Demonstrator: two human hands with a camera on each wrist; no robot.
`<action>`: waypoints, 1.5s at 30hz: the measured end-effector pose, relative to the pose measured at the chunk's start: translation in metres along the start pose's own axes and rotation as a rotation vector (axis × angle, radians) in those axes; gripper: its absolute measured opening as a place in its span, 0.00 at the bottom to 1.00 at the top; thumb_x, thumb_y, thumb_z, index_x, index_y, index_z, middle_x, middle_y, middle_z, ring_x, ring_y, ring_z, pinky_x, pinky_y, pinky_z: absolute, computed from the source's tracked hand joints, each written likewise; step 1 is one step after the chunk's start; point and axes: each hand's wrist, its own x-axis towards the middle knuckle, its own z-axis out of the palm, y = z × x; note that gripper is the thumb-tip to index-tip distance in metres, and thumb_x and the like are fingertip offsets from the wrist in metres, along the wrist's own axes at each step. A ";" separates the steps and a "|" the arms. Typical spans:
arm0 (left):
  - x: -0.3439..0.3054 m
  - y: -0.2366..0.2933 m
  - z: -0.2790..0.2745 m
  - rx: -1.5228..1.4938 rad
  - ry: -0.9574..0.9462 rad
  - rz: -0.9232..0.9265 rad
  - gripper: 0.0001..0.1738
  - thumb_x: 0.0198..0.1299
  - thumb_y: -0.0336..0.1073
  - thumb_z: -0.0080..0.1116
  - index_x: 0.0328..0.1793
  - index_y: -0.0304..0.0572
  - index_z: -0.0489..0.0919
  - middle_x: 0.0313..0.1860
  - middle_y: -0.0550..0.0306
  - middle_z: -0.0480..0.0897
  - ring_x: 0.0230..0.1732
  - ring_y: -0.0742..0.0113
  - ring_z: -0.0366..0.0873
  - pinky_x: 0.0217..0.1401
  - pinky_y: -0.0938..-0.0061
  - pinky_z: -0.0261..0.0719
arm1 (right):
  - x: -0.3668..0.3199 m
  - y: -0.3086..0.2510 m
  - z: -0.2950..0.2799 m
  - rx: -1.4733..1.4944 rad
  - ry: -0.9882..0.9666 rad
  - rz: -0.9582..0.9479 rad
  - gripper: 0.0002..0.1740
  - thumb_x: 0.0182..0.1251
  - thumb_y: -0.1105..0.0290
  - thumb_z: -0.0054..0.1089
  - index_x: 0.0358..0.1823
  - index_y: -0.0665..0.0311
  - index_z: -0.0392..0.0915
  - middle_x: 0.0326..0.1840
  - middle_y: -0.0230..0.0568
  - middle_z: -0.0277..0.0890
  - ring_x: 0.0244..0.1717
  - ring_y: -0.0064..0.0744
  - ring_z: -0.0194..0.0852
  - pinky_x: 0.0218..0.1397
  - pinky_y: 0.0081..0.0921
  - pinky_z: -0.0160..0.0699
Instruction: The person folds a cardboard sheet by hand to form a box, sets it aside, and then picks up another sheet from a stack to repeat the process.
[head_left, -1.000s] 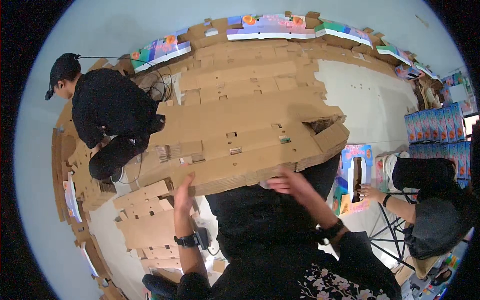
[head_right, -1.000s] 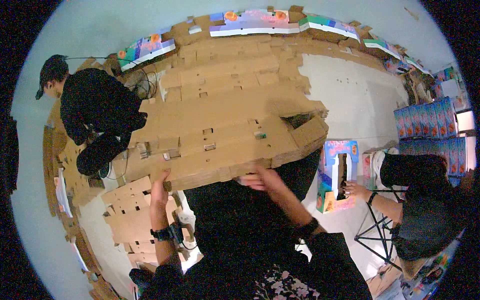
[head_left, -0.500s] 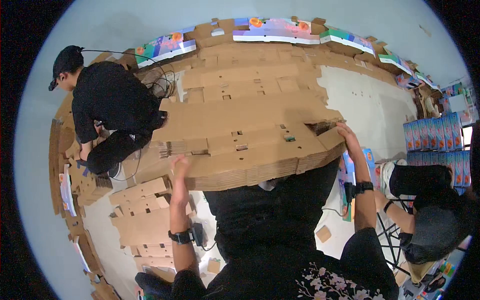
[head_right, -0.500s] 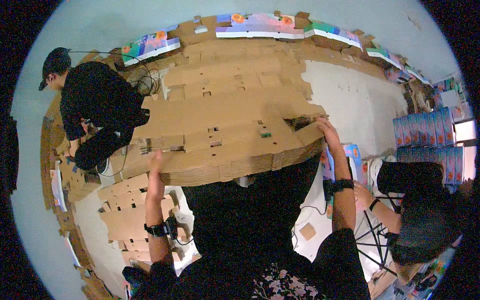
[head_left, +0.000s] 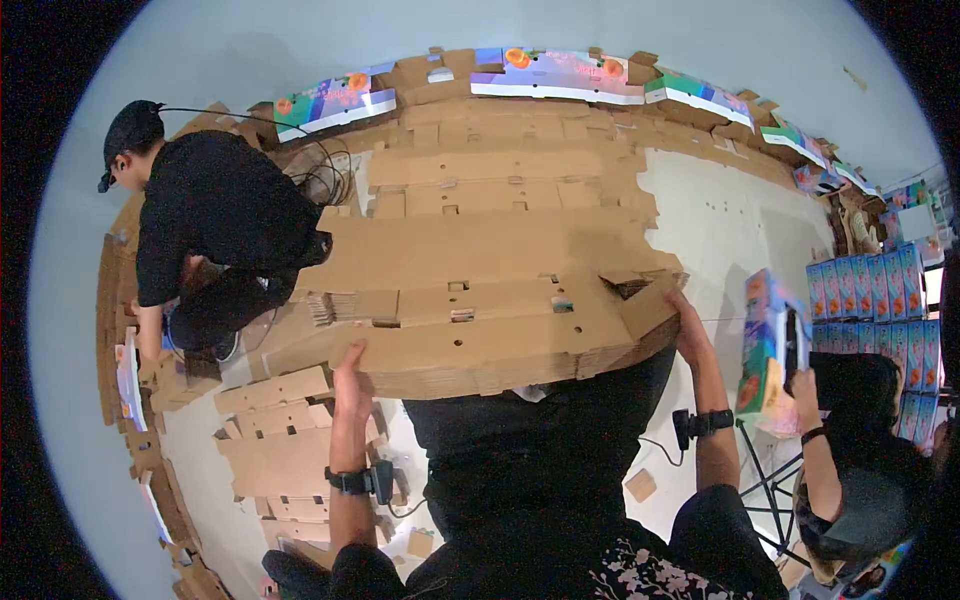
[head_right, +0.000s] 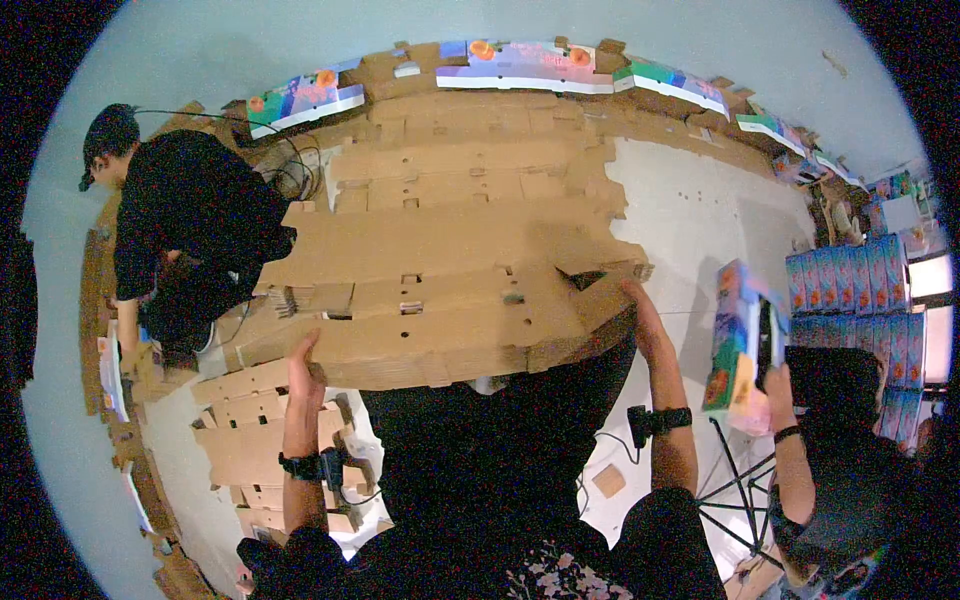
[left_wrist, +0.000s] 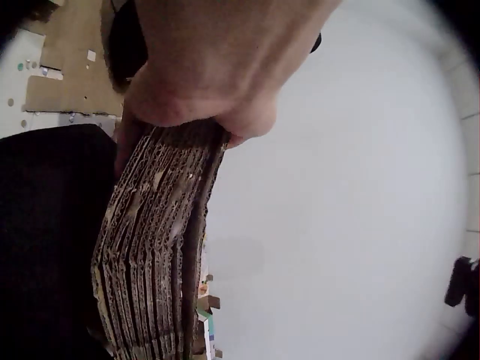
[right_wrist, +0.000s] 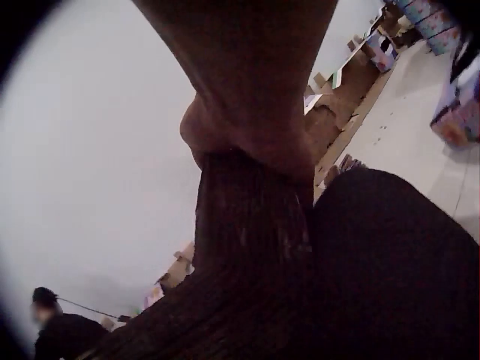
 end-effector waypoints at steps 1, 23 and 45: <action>0.002 0.000 -0.005 -0.013 -0.019 -0.039 0.22 0.68 0.39 0.58 0.65 0.40 0.77 0.61 0.54 0.80 0.64 0.60 0.76 0.70 0.62 0.71 | -0.002 -0.003 0.002 -0.017 -0.011 0.050 0.38 0.71 0.54 0.57 0.79 0.63 0.61 0.75 0.39 0.68 0.73 0.38 0.66 0.76 0.35 0.63; 0.097 0.336 0.166 -0.021 -0.352 0.739 0.35 0.58 0.34 0.65 0.74 0.40 0.73 0.69 0.54 0.76 0.70 0.63 0.71 0.76 0.64 0.64 | 0.036 -0.364 0.111 0.086 -0.011 -0.755 0.26 0.68 0.61 0.63 0.63 0.67 0.75 0.59 0.43 0.79 0.61 0.37 0.77 0.67 0.35 0.74; 0.200 -0.101 -0.071 0.295 -0.040 0.141 0.25 0.68 0.47 0.64 0.64 0.39 0.78 0.50 0.55 0.86 0.48 0.66 0.82 0.54 0.74 0.78 | 0.167 0.128 0.045 -0.458 -0.043 -0.054 0.22 0.73 0.63 0.60 0.64 0.64 0.72 0.44 0.38 0.83 0.41 0.29 0.82 0.46 0.23 0.80</action>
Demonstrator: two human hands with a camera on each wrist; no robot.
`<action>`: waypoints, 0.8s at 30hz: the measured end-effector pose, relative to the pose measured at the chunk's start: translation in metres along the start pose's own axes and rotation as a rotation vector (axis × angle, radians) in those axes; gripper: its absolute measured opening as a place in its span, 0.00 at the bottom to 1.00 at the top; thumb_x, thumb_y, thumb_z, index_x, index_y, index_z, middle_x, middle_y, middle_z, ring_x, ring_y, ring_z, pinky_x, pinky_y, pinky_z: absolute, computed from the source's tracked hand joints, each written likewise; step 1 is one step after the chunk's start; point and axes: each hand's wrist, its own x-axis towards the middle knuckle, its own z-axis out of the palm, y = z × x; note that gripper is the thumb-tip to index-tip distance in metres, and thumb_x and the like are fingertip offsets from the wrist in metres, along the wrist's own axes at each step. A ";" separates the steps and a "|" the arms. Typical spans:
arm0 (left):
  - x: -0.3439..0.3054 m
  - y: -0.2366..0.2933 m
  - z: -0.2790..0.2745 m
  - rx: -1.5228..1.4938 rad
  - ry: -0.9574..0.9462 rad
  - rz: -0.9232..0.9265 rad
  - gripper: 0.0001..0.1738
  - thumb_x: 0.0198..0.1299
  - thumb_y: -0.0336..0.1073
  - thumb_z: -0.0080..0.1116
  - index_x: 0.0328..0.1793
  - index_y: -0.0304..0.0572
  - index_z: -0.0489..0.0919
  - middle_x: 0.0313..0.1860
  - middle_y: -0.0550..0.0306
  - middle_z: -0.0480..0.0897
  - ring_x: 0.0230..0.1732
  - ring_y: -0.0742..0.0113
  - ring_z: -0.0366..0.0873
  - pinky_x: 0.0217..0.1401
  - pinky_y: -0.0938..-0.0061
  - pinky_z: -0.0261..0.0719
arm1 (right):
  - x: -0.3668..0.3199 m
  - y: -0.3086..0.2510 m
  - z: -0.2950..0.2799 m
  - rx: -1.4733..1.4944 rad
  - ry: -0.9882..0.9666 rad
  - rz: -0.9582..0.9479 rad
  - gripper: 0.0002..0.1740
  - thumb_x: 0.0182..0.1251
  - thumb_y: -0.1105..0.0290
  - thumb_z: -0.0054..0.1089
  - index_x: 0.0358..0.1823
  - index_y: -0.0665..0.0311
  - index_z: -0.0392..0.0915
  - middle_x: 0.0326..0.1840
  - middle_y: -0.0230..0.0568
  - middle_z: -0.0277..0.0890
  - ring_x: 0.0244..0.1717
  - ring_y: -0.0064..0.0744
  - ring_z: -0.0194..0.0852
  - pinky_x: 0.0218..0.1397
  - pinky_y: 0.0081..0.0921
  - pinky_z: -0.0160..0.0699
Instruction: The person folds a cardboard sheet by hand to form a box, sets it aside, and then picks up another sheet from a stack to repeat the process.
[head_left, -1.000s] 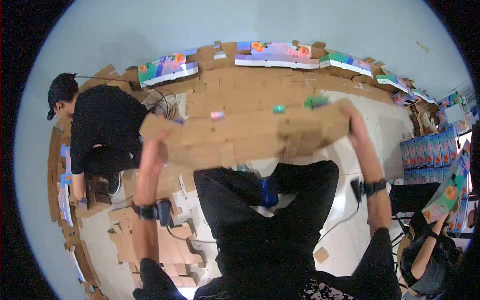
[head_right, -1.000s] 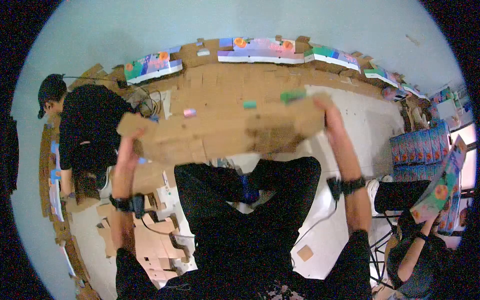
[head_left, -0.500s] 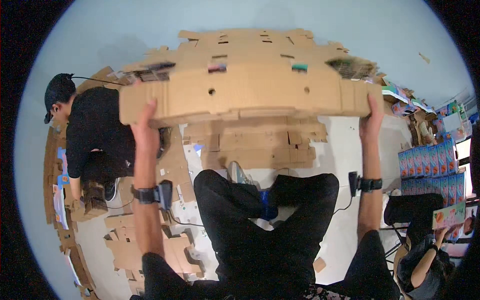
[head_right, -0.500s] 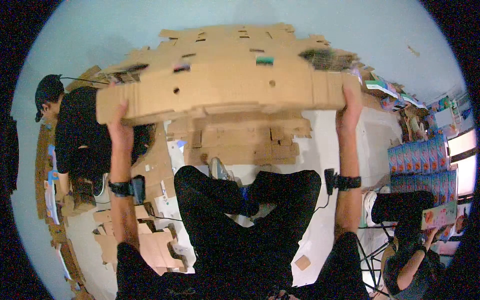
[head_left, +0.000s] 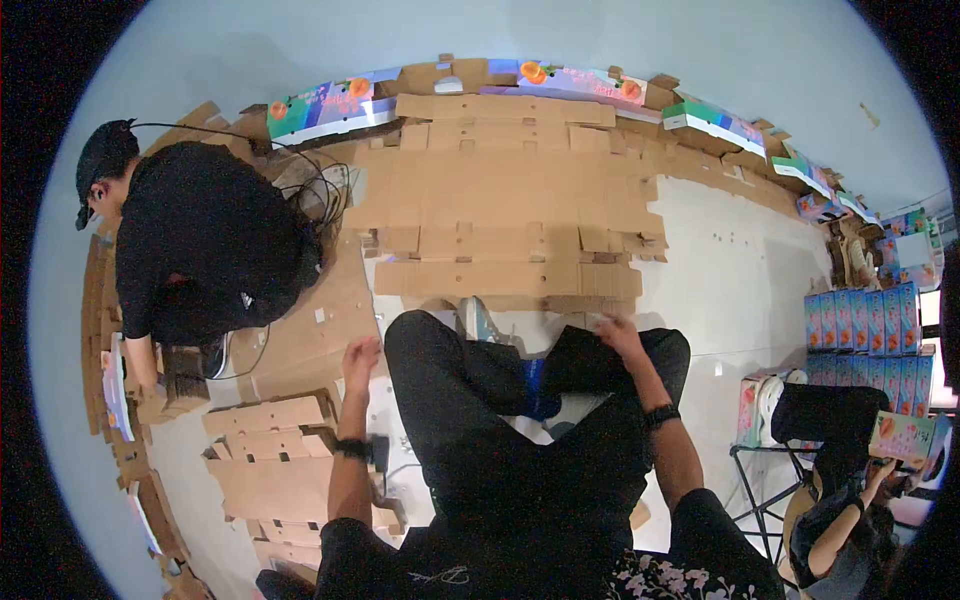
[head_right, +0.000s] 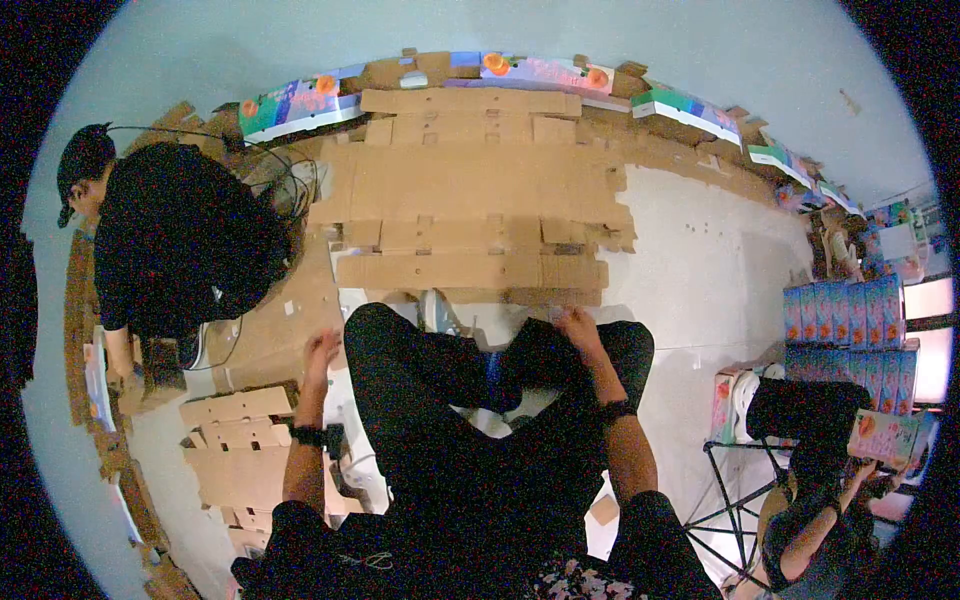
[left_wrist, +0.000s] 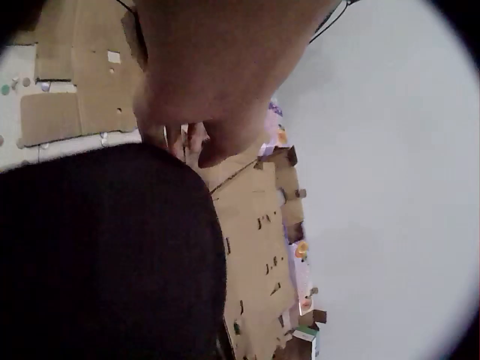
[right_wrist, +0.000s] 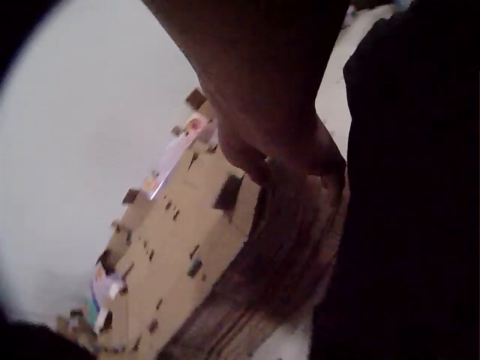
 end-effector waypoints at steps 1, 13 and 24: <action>-0.019 -0.016 -0.023 0.020 0.050 -0.089 0.21 0.68 0.46 0.64 0.59 0.41 0.80 0.48 0.57 0.86 0.45 0.69 0.82 0.50 0.74 0.78 | -0.032 -0.024 0.011 0.176 -0.109 0.111 0.23 0.74 0.63 0.59 0.66 0.65 0.72 0.48 0.41 0.84 0.45 0.30 0.84 0.50 0.23 0.81; -0.182 -0.238 -0.164 -0.703 0.235 -0.383 0.18 0.69 0.46 0.61 0.52 0.38 0.82 0.38 0.56 0.85 0.32 0.67 0.77 0.45 0.72 0.82 | -0.080 -0.007 0.021 0.151 -0.089 0.060 0.20 0.78 0.67 0.55 0.66 0.68 0.71 0.50 0.47 0.84 0.44 0.34 0.86 0.48 0.27 0.83; -0.228 -0.163 -0.134 0.181 0.319 -0.171 0.28 0.71 0.37 0.53 0.75 0.36 0.66 0.55 0.52 0.77 0.51 0.65 0.77 0.48 0.75 0.79 | -0.081 0.003 0.023 0.028 -0.111 0.002 0.20 0.80 0.69 0.49 0.67 0.72 0.70 0.53 0.48 0.82 0.49 0.31 0.84 0.55 0.25 0.82</action>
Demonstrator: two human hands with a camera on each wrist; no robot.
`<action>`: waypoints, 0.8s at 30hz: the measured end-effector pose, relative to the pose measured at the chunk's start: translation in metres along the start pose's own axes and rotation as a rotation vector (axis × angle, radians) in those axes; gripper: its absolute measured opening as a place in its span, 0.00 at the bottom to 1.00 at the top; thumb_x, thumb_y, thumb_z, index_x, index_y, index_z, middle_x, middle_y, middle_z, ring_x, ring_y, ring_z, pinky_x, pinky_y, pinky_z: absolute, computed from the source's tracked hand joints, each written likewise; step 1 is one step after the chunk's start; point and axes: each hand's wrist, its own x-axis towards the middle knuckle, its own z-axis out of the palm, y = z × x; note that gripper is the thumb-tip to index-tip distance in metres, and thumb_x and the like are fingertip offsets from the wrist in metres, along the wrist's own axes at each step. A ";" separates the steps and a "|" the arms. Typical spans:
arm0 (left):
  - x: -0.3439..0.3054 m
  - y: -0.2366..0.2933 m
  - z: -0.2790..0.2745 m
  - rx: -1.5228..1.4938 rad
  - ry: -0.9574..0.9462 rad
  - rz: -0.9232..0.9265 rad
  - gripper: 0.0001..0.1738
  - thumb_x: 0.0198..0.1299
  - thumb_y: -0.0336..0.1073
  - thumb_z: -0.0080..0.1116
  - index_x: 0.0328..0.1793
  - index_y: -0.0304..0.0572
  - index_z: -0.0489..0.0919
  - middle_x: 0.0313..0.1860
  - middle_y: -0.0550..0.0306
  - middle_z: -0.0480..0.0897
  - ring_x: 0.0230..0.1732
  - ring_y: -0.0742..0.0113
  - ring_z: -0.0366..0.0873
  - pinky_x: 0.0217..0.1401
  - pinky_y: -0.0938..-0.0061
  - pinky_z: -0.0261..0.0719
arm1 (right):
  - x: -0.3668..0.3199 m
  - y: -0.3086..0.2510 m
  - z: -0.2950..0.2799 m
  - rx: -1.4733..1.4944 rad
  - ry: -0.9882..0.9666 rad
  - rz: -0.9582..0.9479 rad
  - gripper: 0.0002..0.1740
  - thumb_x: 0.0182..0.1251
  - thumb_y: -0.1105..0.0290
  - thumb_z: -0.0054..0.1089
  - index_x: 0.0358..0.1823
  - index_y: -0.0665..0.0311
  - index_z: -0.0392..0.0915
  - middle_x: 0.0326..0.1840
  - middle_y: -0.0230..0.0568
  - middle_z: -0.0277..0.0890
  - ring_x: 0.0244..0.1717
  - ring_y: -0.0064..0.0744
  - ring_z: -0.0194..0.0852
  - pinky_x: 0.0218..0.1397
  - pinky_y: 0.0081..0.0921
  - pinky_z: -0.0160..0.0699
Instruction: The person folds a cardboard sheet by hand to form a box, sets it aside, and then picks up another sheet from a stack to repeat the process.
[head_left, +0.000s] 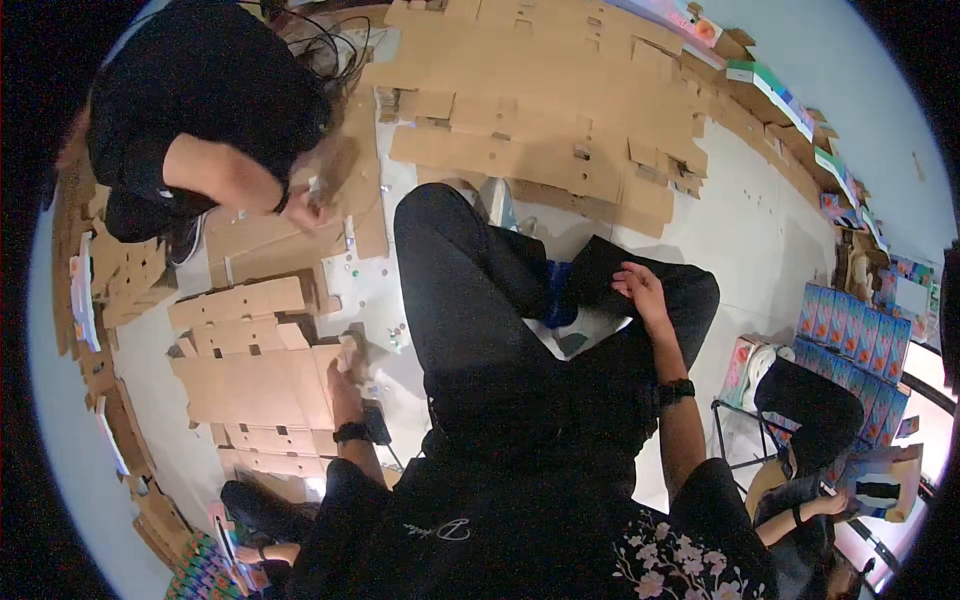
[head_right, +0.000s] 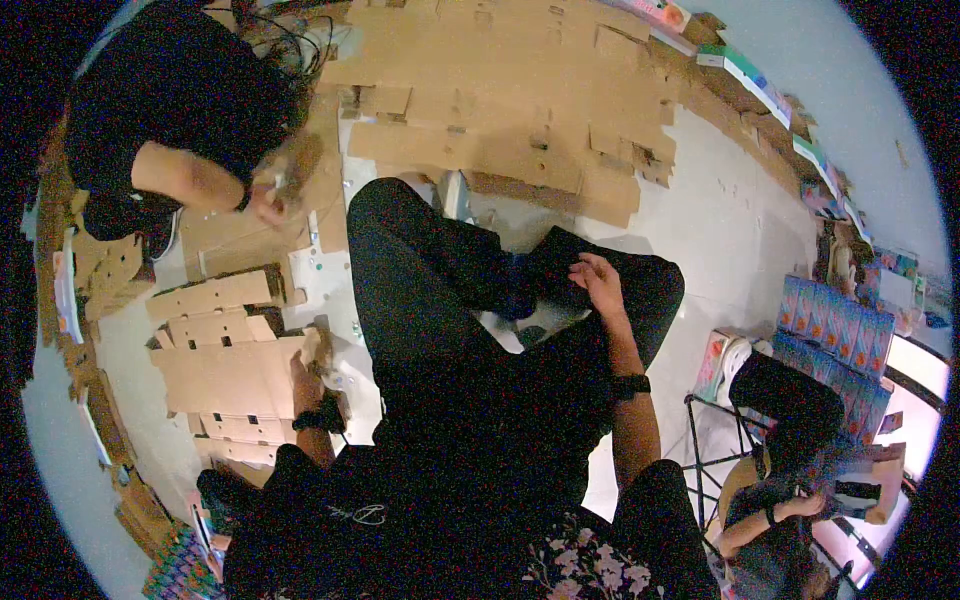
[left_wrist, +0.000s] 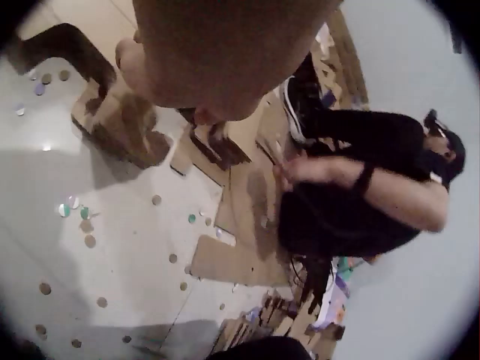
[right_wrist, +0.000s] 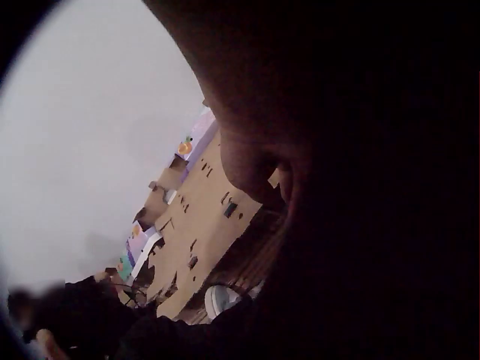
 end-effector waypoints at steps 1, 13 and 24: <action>-0.008 -0.004 0.000 0.014 -0.080 -0.038 0.31 0.72 0.36 0.51 0.79 0.37 0.60 0.63 0.52 0.72 0.54 0.66 0.75 0.51 0.74 0.78 | -0.003 -0.002 0.002 0.004 0.000 0.002 0.20 0.80 0.69 0.49 0.67 0.72 0.70 0.53 0.49 0.82 0.49 0.32 0.84 0.54 0.24 0.81; 0.075 -0.109 -0.003 -0.726 -0.011 -0.383 0.41 0.59 0.72 0.60 0.73 0.67 0.67 0.65 0.59 0.69 0.62 0.57 0.70 0.55 0.52 0.78 | -0.003 0.001 0.009 -0.020 0.032 0.002 0.19 0.79 0.71 0.49 0.66 0.72 0.71 0.50 0.44 0.83 0.44 0.28 0.84 0.51 0.23 0.81; 0.092 -0.061 -0.023 -1.238 0.130 -0.513 0.28 0.61 0.55 0.68 0.64 0.55 0.78 0.53 0.58 0.80 0.48 0.64 0.76 0.45 0.66 0.80 | -0.001 0.004 0.012 -0.067 0.028 -0.047 0.17 0.77 0.73 0.55 0.62 0.72 0.74 0.48 0.44 0.84 0.44 0.30 0.84 0.50 0.25 0.84</action>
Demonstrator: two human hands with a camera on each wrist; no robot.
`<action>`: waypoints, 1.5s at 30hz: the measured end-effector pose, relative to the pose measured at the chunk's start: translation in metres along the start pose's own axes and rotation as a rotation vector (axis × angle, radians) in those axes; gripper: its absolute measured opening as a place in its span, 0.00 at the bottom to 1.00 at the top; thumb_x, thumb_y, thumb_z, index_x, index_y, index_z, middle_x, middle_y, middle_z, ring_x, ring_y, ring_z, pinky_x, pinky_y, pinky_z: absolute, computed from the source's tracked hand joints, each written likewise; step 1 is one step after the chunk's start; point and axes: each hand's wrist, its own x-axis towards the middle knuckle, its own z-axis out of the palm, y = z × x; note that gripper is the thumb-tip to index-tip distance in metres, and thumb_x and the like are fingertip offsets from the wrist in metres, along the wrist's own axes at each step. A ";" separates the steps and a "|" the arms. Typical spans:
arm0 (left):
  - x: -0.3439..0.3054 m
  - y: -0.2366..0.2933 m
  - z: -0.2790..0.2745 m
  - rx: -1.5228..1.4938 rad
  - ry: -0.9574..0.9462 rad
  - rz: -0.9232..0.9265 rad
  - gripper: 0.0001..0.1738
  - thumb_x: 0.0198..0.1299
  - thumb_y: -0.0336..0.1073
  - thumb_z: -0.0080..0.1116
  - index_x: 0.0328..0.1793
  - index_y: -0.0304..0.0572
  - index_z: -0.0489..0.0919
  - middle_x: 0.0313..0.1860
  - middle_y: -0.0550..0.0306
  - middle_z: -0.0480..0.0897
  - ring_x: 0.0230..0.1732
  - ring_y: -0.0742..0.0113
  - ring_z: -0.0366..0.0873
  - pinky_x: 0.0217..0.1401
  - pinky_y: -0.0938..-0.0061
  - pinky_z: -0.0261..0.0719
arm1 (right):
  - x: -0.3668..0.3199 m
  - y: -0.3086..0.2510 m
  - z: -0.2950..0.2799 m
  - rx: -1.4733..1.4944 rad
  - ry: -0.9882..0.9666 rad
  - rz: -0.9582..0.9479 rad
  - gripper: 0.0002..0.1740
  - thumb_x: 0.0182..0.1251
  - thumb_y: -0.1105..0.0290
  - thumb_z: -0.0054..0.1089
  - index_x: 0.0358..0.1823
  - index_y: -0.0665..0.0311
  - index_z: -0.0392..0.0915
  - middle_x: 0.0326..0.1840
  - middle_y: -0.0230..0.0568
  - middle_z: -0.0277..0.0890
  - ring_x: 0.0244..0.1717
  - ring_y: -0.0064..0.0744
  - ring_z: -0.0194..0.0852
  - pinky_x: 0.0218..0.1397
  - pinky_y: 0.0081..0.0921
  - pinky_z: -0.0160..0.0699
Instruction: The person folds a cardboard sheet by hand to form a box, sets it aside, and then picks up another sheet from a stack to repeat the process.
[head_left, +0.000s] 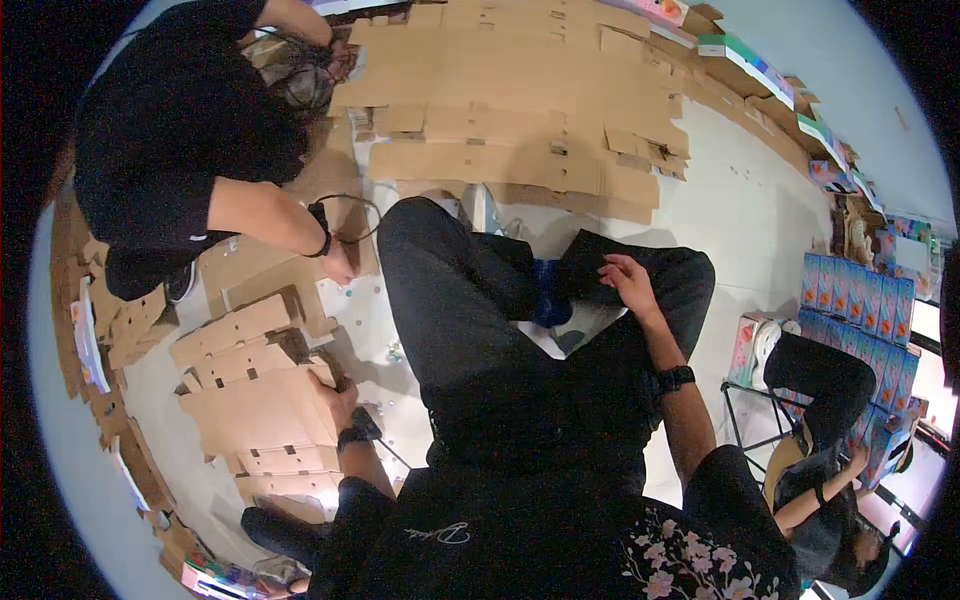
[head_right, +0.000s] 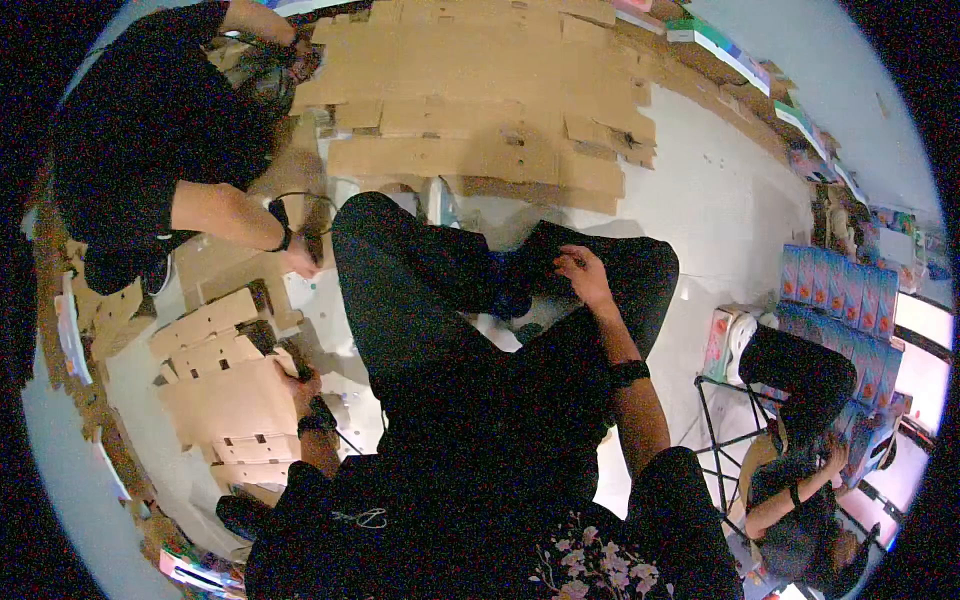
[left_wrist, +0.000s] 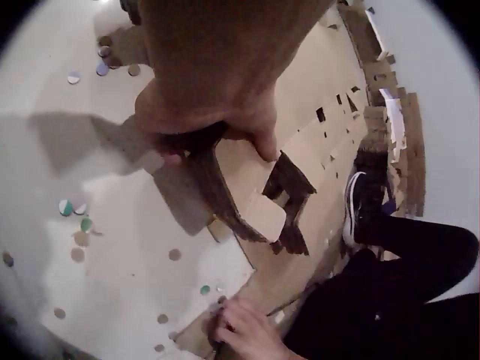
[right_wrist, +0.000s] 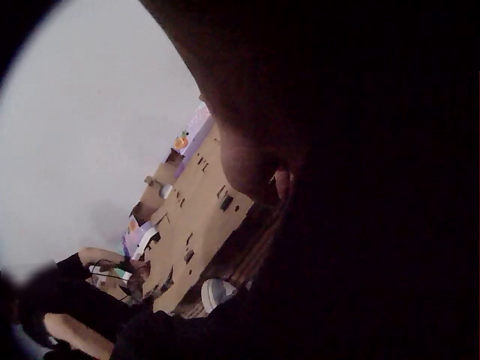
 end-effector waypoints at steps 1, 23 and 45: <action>-0.002 0.009 -0.002 0.001 -0.015 0.069 0.29 0.62 0.50 0.69 0.67 0.53 0.76 0.55 0.58 0.79 0.48 0.64 0.76 0.43 0.68 0.80 | -0.001 -0.003 0.001 -0.021 -0.004 0.002 0.17 0.77 0.73 0.54 0.63 0.71 0.74 0.48 0.43 0.84 0.43 0.27 0.84 0.49 0.23 0.83; -0.529 0.056 -0.041 0.140 -0.176 -0.120 0.26 0.66 0.50 0.64 0.62 0.40 0.77 0.50 0.47 0.83 0.47 0.58 0.84 0.47 0.59 0.84 | -0.126 -0.217 0.334 -0.229 -1.281 0.174 0.62 0.63 0.32 0.58 0.83 0.65 0.39 0.85 0.56 0.36 0.83 0.56 0.45 0.76 0.47 0.66; -0.602 0.017 -0.009 0.584 0.273 0.028 0.36 0.61 0.53 0.69 0.71 0.43 0.74 0.57 0.46 0.83 0.56 0.51 0.82 0.60 0.55 0.82 | -0.182 -0.066 0.362 0.594 -1.322 0.197 0.23 0.83 0.52 0.38 0.56 0.61 0.75 0.54 0.40 0.80 0.50 0.28 0.76 0.59 0.36 0.75</action>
